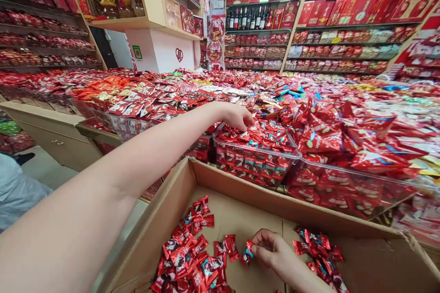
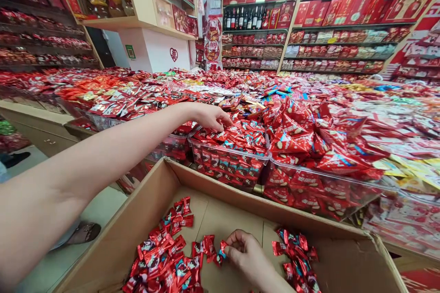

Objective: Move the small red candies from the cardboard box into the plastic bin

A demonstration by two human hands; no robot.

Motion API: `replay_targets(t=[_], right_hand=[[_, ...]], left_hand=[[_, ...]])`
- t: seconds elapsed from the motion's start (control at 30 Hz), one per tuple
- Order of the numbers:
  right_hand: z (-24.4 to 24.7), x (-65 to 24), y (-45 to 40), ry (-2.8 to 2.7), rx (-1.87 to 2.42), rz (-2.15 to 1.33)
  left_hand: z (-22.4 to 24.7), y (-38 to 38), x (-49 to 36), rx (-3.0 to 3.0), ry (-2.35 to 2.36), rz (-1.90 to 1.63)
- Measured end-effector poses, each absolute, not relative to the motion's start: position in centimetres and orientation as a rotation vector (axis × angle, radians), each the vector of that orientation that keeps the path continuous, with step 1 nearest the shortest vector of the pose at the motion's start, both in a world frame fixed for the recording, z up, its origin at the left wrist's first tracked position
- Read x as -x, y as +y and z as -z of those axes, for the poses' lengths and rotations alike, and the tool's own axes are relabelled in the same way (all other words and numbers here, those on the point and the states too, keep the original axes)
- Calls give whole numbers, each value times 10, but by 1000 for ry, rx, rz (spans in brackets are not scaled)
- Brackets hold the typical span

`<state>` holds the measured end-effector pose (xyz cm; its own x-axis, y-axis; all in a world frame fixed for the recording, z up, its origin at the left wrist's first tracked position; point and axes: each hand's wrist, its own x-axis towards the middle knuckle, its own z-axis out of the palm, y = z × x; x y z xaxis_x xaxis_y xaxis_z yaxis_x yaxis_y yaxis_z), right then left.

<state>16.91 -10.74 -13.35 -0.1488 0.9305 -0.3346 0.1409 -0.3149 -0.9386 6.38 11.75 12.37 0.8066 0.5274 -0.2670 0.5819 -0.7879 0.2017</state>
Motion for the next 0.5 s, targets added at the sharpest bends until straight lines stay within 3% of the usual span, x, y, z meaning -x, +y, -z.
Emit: replay_targets(t=[0.5], right_hand=[[167,-160,-101,-1249,1394,-1569]], left_hand=[[-123,108,-56,-2747,737,216]])
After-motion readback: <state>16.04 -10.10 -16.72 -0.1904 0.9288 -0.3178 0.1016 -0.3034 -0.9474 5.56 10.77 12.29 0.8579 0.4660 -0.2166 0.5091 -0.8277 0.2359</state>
